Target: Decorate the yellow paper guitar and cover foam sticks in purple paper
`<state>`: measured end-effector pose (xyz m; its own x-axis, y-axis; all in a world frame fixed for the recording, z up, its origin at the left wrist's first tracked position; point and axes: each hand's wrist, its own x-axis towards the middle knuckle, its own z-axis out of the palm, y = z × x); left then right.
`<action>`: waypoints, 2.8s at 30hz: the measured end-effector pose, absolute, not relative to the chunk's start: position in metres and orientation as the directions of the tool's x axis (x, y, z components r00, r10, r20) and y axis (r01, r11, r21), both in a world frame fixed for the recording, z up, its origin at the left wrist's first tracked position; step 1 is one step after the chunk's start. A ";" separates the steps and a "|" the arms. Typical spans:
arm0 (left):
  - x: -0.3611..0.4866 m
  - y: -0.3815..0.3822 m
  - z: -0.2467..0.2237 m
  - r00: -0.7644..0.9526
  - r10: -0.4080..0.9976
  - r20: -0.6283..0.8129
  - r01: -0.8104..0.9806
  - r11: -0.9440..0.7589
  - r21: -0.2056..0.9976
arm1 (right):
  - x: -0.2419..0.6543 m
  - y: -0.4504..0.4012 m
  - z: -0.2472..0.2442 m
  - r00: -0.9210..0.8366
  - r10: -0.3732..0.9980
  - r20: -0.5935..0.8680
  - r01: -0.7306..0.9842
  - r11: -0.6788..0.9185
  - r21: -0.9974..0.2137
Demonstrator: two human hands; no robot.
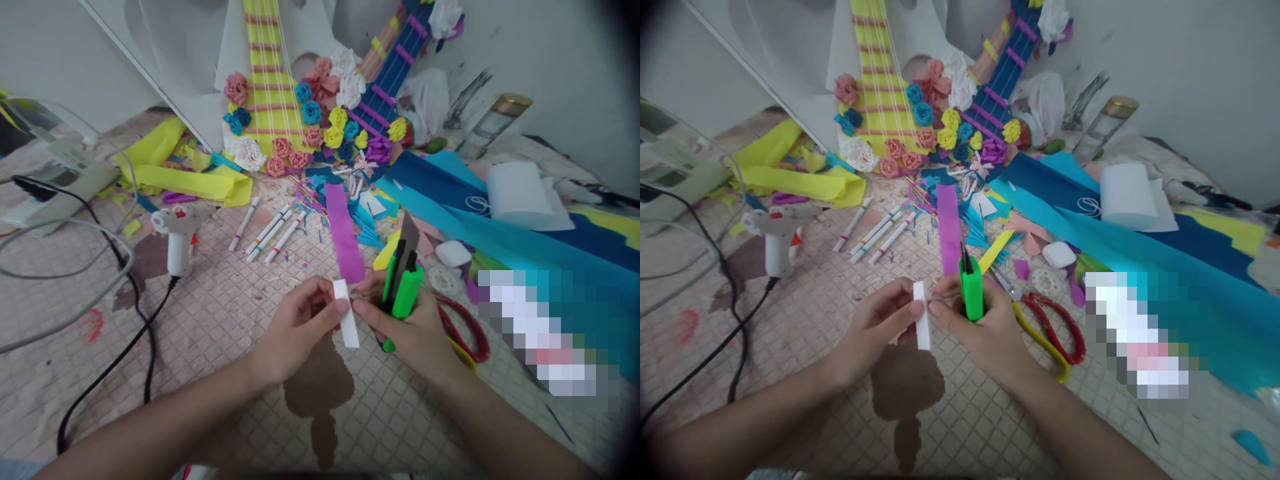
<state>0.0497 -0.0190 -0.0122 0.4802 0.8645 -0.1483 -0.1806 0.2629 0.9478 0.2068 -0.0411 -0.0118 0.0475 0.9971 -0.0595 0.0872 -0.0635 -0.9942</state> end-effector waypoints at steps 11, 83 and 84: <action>0.049 -0.020 -0.010 0.455 0.875 -0.164 -0.245 0.300 0.922 | 0.209 -0.043 -0.005 -0.087 0.994 0.068 0.314 0.092 -0.945; 0.041 -0.030 -0.015 0.453 0.875 -0.167 -0.547 0.421 0.723 | 0.216 -0.038 -0.003 -0.367 0.835 0.411 0.796 0.510 -0.325; 0.041 -0.029 -0.015 0.450 0.877 -0.166 -0.545 0.418 0.727 | 0.217 -0.038 -0.003 -0.365 0.832 0.417 0.795 0.512 -0.326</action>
